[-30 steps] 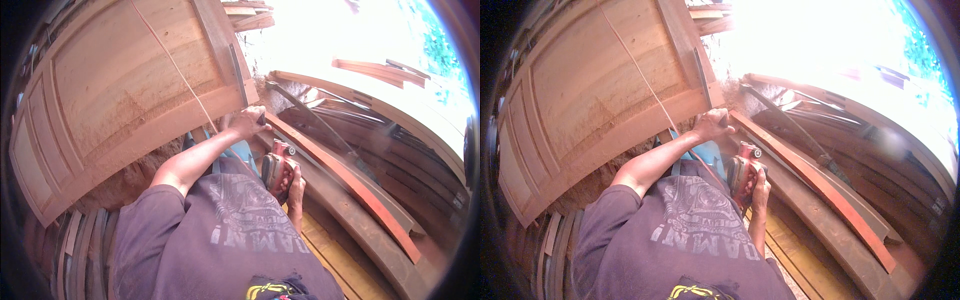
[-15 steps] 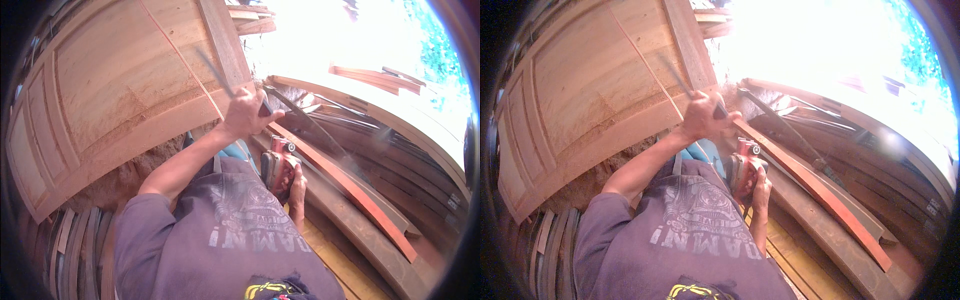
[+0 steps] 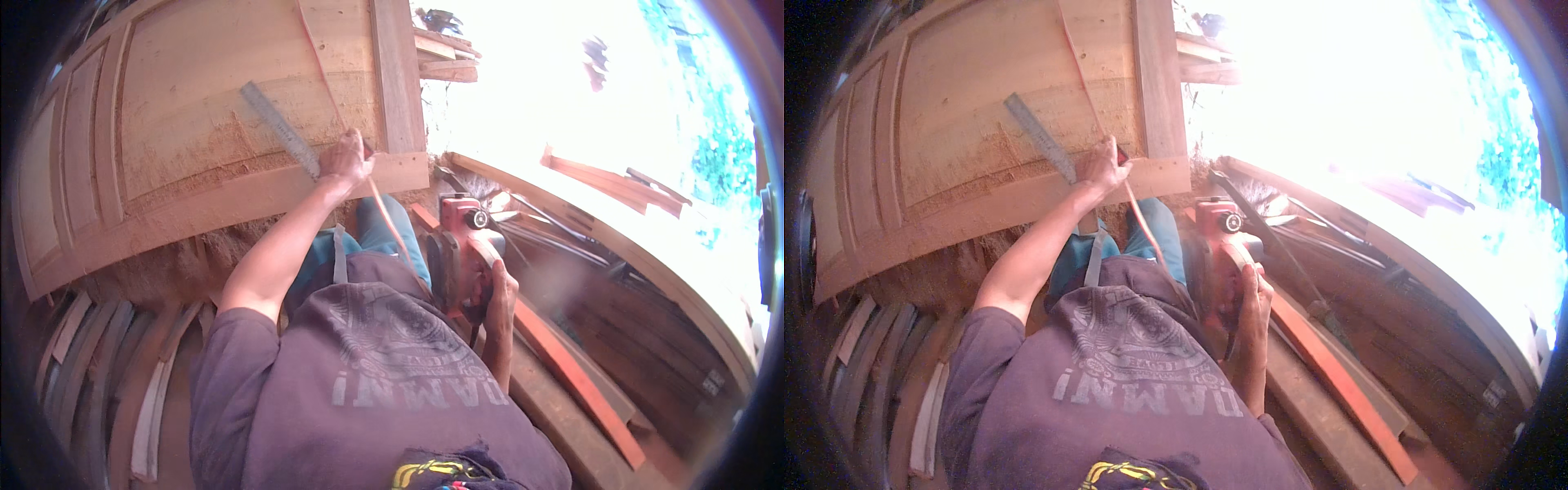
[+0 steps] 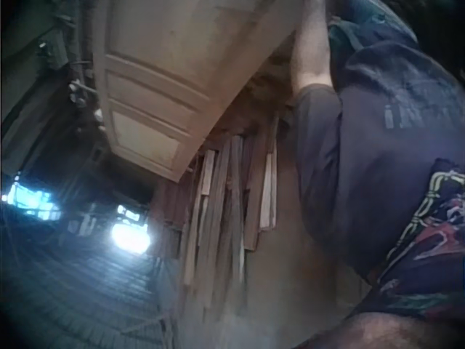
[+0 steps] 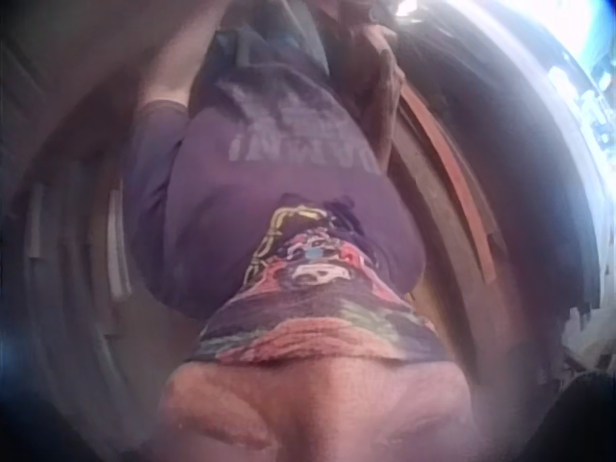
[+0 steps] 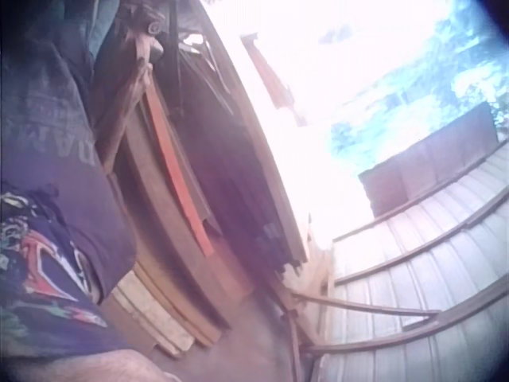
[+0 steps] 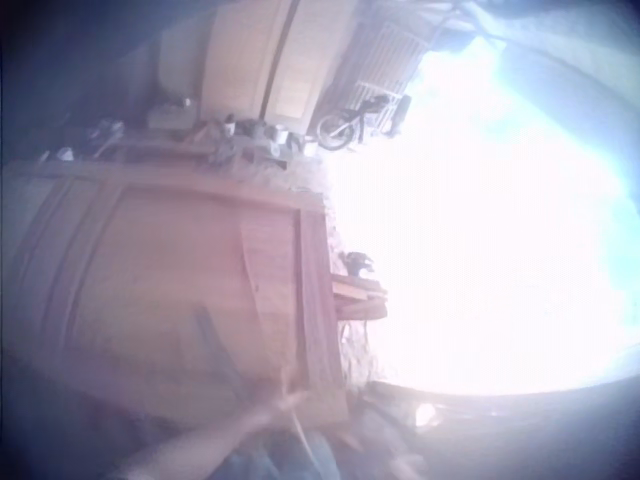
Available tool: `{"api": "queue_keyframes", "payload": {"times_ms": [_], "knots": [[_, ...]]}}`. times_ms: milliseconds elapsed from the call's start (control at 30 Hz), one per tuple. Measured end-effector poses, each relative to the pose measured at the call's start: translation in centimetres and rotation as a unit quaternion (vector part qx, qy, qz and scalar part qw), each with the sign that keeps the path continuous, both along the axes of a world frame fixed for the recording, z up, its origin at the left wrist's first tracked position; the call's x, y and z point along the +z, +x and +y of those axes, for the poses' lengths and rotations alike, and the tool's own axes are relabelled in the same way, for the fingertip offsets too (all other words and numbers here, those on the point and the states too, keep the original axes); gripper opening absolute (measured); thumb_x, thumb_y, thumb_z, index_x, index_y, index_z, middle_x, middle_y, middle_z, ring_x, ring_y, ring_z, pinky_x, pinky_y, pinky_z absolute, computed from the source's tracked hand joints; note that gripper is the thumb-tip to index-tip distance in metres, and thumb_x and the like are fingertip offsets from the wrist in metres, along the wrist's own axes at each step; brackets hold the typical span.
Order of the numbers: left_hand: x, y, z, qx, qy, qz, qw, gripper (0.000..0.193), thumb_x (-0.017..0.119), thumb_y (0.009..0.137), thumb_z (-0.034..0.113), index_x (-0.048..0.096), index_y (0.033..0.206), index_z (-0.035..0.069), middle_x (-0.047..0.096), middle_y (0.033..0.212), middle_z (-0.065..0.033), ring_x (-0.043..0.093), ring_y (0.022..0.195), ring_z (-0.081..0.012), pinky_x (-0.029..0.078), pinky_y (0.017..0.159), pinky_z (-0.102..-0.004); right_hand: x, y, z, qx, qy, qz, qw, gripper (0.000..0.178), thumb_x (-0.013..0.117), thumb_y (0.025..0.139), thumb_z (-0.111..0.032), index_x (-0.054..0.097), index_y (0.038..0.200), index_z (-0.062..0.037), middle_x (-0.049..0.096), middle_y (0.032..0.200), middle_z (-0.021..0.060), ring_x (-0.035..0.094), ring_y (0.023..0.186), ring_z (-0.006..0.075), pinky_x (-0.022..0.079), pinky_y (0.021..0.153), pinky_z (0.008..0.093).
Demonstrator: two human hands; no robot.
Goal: The person uses a handheld electric sander to smooth the surface of a large wooden panel. They move the sander across the panel in multiple passes, occasionally adjusting their grip and position.
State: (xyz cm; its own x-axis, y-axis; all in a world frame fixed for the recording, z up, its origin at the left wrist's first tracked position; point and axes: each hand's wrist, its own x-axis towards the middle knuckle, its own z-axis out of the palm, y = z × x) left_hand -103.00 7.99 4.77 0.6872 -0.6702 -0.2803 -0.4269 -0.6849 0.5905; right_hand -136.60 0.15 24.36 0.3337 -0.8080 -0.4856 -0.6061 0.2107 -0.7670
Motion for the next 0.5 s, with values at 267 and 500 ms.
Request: {"api": "queue_keyframes", "payload": {"times_ms": [267, 500], "knots": [[-0.8, -1.0, 7.0, 0.218, 0.009, -0.068, 0.973, 0.056, 0.078, 0.08, 0.012, 0.046, 0.126, 0.008, 0.066, 0.12, -0.0214, 0.069, 0.107, -0.0466, 0.056, 0.088, -0.0583, -5.2, 6.1, -12.4, 0.353, 0.022, 0.106, 0.929, 0.046, 0.064, 0.104, -0.041, 0.074, 0.108, 0.0037, 0.07, 0.075, 0.0114, 0.067, 0.071, 0.0179, 0.052, 0.069, 0.0405], [2.3, -7.9, 8.5, 0.361, -0.046, 0.057, 0.93, 0.056, 0.07, 0.088, 0.005, 0.052, 0.141, 0.002, 0.072, 0.092, -0.0107, 0.075, 0.085, -0.0266, 0.06, 0.079, -0.0385, -11.0, 12.4, -22.9, 0.608, -0.018, 0.066, 0.791, 0.055, 0.068, 0.097, -0.052, 0.077, 0.105, 0.0018, 0.074, 0.081, 0.0221, 0.075, 0.081, 0.0368, 0.055, 0.081, 0.0481]]}}
